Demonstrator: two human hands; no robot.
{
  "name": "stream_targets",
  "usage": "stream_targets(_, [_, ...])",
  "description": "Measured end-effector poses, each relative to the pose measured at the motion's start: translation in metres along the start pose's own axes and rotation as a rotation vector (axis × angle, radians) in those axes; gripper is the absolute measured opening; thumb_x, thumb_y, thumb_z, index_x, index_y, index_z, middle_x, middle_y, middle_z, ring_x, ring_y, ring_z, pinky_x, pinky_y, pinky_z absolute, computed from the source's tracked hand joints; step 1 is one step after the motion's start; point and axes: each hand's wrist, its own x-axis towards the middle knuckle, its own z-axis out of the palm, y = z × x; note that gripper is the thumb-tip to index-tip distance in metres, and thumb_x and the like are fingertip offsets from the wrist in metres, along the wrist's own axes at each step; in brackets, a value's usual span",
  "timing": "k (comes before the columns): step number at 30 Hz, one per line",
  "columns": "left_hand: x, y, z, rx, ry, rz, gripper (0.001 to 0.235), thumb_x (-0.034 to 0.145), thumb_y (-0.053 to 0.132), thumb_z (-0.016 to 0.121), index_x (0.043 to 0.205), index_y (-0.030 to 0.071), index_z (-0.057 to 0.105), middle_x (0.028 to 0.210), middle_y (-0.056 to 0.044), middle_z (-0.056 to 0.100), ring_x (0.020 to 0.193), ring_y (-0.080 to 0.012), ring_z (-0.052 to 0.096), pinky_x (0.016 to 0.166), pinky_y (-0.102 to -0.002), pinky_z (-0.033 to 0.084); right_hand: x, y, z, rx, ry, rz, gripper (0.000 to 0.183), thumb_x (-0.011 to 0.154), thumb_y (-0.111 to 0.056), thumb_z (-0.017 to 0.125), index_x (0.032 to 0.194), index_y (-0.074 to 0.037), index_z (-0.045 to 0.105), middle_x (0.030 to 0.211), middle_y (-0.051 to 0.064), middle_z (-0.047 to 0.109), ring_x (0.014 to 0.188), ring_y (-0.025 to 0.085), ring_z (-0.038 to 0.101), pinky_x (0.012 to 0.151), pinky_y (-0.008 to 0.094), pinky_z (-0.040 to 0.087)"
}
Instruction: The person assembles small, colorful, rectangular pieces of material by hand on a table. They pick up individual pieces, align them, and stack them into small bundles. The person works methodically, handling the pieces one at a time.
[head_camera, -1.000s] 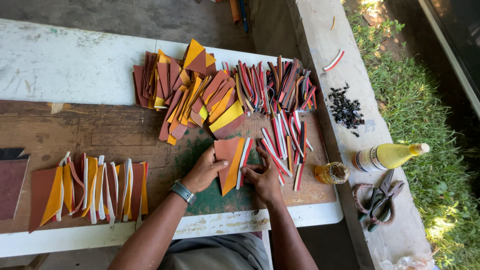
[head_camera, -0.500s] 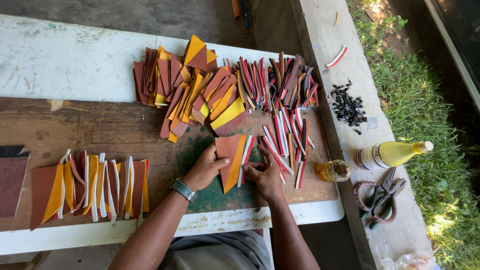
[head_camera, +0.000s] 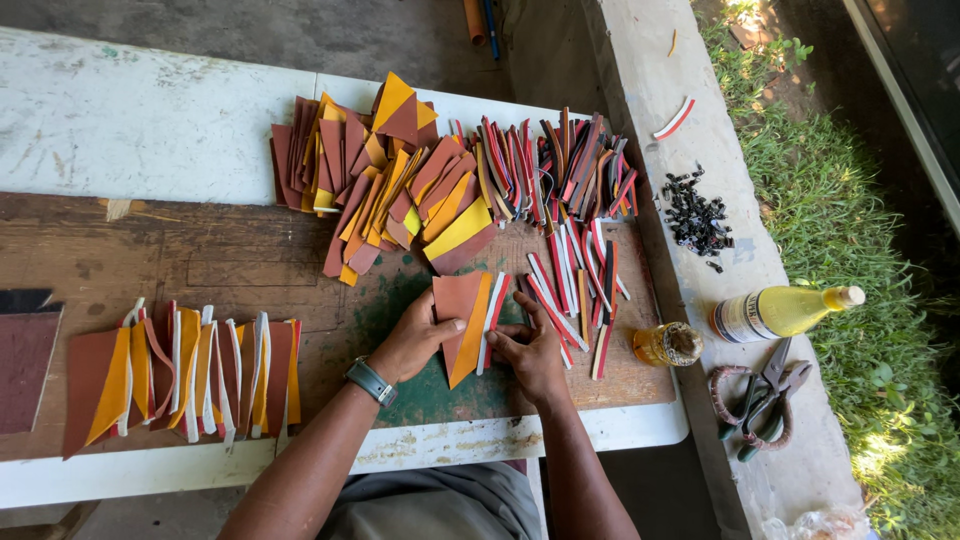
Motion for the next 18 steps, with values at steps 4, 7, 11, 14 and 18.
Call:
stream_targets(4, [-0.006,0.006,0.011,0.025,0.052,-0.027,0.053,0.088,0.003,0.075,0.136,0.001,0.052,0.124,-0.007,0.067,0.111,-0.0148,0.065,0.096,-0.035,0.057,-0.004,0.001,-0.001,0.105,-0.061,0.026,0.081,0.086,-0.003,0.076,0.155,-0.002,0.035,0.096,0.012,0.075,0.084,0.017,0.072,0.072,0.029,0.061])
stream_targets(7, [-0.014,0.012,0.021,-0.176,-0.018,-0.010,0.055,0.087,0.005,0.078,0.136,0.001,0.053,0.125,-0.007,0.067,0.114,-0.0168,0.067,0.097,-0.035,0.058,-0.009,0.006,-0.003,0.349,-0.166,0.059,0.080,0.085,-0.002,0.074,0.154,-0.004,0.033,0.097,0.013,0.075,0.085,0.019,0.074,0.073,0.031,0.063])
stream_targets(11, [-0.025,0.016,0.034,-0.367,-0.053,-0.119,0.049,0.087,0.006,0.075,0.132,0.001,0.057,0.116,-0.010,0.070,0.105,-0.0236,0.073,0.085,-0.040,0.062,-0.014,0.018,-0.003,0.530,-0.241,0.124,0.077,0.085,0.000,0.075,0.152,-0.007,0.037,0.098,0.011,0.073,0.084,0.019,0.073,0.072,0.031,0.063])
stream_targets(14, [-0.031,0.015,0.040,-0.430,-0.032,-0.175,0.046,0.089,0.006,0.071,0.132,0.002,0.059,0.113,-0.013,0.074,0.100,-0.0217,0.074,0.082,-0.038,0.061,-0.014,0.024,0.001,0.564,-0.240,0.114,0.075,0.086,0.001,0.076,0.151,-0.008,0.040,0.098,0.009,0.071,0.083,0.018,0.072,0.070,0.030,0.061])
stream_targets(18, [-0.038,0.008,0.046,-0.512,-0.020,-0.133,0.041,0.094,0.005,0.071,0.133,0.001,0.059,0.110,-0.009,0.071,0.093,-0.0186,0.070,0.079,-0.036,0.060,-0.021,0.028,0.006,0.447,-0.131,0.083,0.074,0.084,0.000,0.075,0.149,-0.008,0.040,0.095,0.010,0.071,0.083,0.020,0.073,0.070,0.033,0.063])
